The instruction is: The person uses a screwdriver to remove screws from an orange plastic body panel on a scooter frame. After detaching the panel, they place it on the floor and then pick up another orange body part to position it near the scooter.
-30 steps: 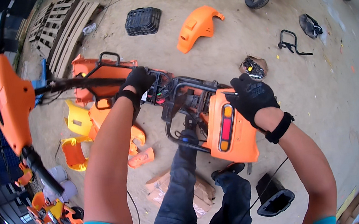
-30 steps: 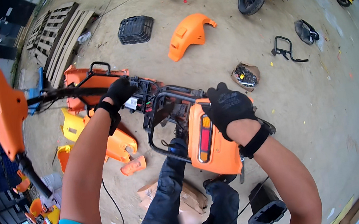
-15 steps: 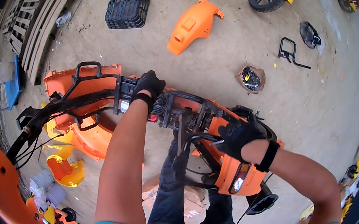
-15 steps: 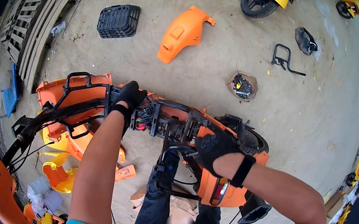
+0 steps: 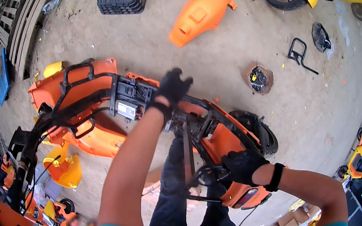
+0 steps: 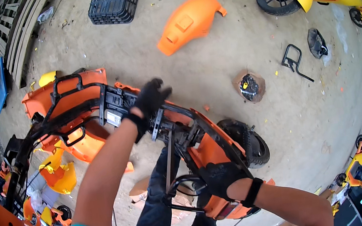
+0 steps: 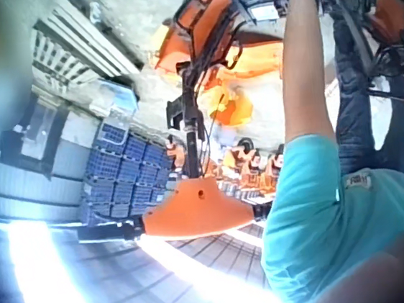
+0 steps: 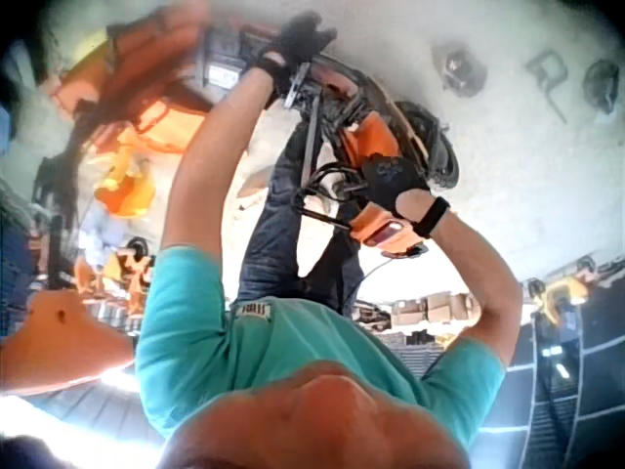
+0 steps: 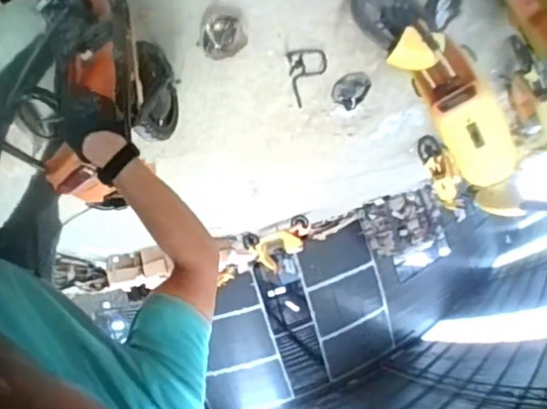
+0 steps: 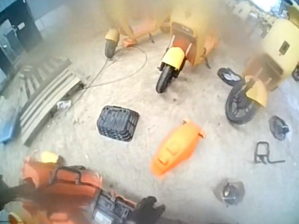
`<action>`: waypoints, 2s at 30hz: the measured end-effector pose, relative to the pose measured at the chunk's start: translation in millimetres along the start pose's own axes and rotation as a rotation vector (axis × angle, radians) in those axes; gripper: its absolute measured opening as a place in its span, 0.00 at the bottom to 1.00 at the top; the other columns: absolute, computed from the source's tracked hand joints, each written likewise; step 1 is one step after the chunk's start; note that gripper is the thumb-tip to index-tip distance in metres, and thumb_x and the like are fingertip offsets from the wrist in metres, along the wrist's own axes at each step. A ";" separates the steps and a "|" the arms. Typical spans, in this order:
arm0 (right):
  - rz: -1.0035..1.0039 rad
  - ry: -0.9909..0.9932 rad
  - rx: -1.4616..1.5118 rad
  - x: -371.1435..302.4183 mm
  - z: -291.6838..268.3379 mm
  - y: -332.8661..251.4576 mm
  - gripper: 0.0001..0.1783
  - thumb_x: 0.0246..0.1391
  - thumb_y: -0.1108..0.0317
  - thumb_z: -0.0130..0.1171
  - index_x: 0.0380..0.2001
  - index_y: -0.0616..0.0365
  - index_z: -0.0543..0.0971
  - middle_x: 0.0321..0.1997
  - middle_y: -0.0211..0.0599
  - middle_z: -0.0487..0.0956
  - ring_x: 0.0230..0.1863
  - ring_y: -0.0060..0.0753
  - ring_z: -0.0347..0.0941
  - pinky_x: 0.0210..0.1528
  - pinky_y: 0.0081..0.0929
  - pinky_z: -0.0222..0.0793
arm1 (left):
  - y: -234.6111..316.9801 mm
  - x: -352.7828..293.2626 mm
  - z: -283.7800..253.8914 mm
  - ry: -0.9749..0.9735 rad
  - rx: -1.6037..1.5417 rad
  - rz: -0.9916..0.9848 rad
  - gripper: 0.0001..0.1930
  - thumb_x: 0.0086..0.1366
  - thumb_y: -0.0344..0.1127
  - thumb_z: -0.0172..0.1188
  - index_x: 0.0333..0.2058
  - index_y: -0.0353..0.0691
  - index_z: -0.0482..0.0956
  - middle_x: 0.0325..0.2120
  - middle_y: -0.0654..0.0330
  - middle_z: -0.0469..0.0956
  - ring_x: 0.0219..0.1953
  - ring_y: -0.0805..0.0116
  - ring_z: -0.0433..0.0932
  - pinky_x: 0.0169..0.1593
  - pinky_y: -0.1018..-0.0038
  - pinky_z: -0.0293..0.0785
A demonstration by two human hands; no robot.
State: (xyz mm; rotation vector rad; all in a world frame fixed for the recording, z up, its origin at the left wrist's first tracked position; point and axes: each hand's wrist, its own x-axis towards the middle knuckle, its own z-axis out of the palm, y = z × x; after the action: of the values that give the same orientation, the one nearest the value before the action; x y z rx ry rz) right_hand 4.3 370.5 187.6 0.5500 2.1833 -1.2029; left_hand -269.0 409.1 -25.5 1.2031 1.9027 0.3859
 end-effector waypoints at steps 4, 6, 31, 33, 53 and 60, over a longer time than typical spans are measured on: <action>0.020 -0.085 0.221 19.9 -48.9 29.0 0.23 0.55 0.53 0.61 0.49 0.55 0.77 0.41 0.41 0.79 0.45 0.39 0.77 0.46 0.35 0.72 | -31.8 -50.1 4.5 -0.083 0.067 -0.046 0.24 0.59 0.47 0.63 0.45 0.33 0.75 0.47 0.42 0.74 0.50 0.42 0.74 0.53 0.56 0.71; -0.108 0.111 0.482 35.3 -78.1 65.0 0.21 0.58 0.53 0.57 0.48 0.56 0.77 0.39 0.38 0.79 0.39 0.37 0.77 0.42 0.32 0.72 | -47.5 -60.7 -4.0 0.008 0.188 -0.169 0.23 0.54 0.43 0.67 0.45 0.36 0.74 0.47 0.42 0.73 0.52 0.41 0.72 0.51 0.56 0.72; 0.937 0.285 0.785 -60.2 -110.4 157.2 0.10 0.64 0.59 0.52 0.36 0.50 0.80 0.19 0.20 0.72 0.14 0.09 0.56 0.16 0.13 0.50 | -195.9 -74.7 -10.4 0.165 -0.085 -0.147 0.16 0.55 0.37 0.66 0.40 0.39 0.75 0.37 0.48 0.79 0.45 0.45 0.75 0.48 0.54 0.72; 1.034 0.340 0.826 -120.9 -80.9 169.0 0.10 0.63 0.59 0.52 0.36 0.49 0.80 0.19 0.20 0.72 0.14 0.09 0.55 0.15 0.13 0.48 | -203.9 -102.5 -6.2 0.037 0.055 -0.213 0.15 0.57 0.38 0.65 0.40 0.37 0.76 0.34 0.47 0.78 0.37 0.45 0.77 0.41 0.58 0.74; 0.745 0.528 0.587 -392.0 480.6 66.3 0.20 0.62 0.53 0.51 0.30 0.59 0.80 0.31 0.48 0.80 0.33 0.50 0.76 0.35 0.43 0.69 | -250.3 -466.8 67.4 -0.390 0.495 0.047 0.08 0.59 0.37 0.57 0.23 0.43 0.79 0.20 0.54 0.78 0.26 0.59 0.79 0.30 0.62 0.73; 0.919 0.724 1.100 -470.6 598.1 20.2 0.18 0.58 0.53 0.56 0.37 0.58 0.79 0.28 0.45 0.80 0.29 0.46 0.75 0.32 0.41 0.69 | -58.7 -521.0 33.1 -0.361 0.465 0.165 0.13 0.62 0.41 0.56 0.25 0.37 0.77 0.17 0.54 0.77 0.20 0.62 0.79 0.25 0.65 0.73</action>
State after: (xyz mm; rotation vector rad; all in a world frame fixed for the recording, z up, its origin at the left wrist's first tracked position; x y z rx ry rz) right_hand 540.6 -168.1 232.1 2.3875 1.1021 -1.6448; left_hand -176.6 -70.2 168.9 1.6148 1.6245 -0.1976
